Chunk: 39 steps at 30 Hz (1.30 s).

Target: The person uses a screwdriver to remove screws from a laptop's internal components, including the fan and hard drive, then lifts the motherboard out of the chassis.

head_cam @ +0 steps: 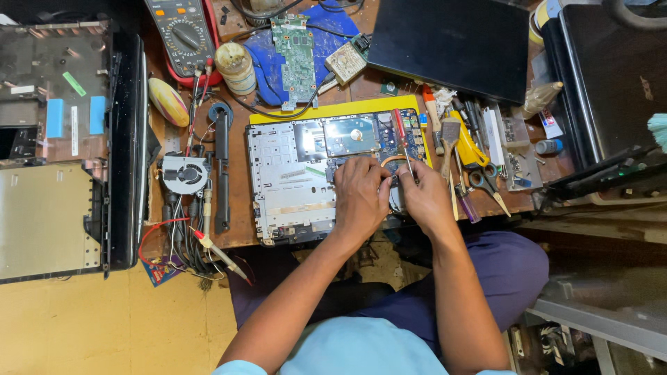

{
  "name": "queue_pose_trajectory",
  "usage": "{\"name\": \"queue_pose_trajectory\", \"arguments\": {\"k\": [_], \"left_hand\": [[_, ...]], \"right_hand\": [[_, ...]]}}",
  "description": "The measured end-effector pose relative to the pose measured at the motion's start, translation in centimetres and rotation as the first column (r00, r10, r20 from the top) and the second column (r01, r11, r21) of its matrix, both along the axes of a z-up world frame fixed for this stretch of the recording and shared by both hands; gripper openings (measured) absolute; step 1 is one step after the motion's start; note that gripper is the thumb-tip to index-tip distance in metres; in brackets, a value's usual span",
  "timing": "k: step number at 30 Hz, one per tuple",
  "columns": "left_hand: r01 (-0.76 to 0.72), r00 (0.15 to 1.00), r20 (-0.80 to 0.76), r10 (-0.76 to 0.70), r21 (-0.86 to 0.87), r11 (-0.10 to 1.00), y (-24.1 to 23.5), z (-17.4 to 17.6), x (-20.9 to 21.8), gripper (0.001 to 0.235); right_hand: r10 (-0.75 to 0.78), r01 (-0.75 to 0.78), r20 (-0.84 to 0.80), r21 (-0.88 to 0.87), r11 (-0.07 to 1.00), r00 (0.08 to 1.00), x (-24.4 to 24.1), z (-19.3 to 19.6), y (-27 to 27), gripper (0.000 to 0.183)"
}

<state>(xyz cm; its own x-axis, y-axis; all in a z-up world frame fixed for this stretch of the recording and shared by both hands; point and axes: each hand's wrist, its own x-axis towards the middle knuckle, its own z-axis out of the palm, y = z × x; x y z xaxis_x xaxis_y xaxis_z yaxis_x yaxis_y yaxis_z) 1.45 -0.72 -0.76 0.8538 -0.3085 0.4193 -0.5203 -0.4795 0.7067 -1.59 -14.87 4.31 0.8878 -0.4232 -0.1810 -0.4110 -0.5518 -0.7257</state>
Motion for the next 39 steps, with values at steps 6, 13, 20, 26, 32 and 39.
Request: {"name": "queue_pose_trajectory", "arguments": {"k": [6,13,20,26,32,39], "left_hand": [[0.015,1.000,0.004,-0.015,-0.026,1.000,0.0,-1.3,0.3,0.009],[0.079,0.993,-0.086,-0.086,-0.088,0.993,0.6,0.1,0.3,0.011],[0.052,0.982,-0.162,-0.099,-0.274,0.960,1.5,1.6,-0.2,0.026],[0.051,0.977,-0.180,-0.115,-0.329,0.943,2.2,2.6,-0.9,0.031],[0.040,0.993,-0.101,-0.066,-0.242,0.969,4.1,2.9,-1.1,0.026],[0.027,0.993,-0.107,-0.045,-0.163,0.986,5.0,1.5,-1.2,0.017]], "right_hand": [[-0.013,0.012,0.024,0.049,0.999,1.000,-0.5,-1.9,-0.8,0.023],[-0.027,-0.004,0.158,0.195,0.981,0.987,-1.5,0.0,-0.7,0.015],[-0.102,0.103,0.180,0.005,0.995,0.978,-4.0,-0.9,-2.9,0.016],[-0.105,0.163,0.224,-0.263,0.951,0.969,-4.9,-2.0,-5.2,0.018],[-0.056,0.133,0.260,-0.288,0.948,0.964,-5.0,-2.2,-4.8,0.017],[0.209,-0.158,0.398,-0.158,0.975,0.893,-4.2,-0.3,-2.7,0.011]]}}
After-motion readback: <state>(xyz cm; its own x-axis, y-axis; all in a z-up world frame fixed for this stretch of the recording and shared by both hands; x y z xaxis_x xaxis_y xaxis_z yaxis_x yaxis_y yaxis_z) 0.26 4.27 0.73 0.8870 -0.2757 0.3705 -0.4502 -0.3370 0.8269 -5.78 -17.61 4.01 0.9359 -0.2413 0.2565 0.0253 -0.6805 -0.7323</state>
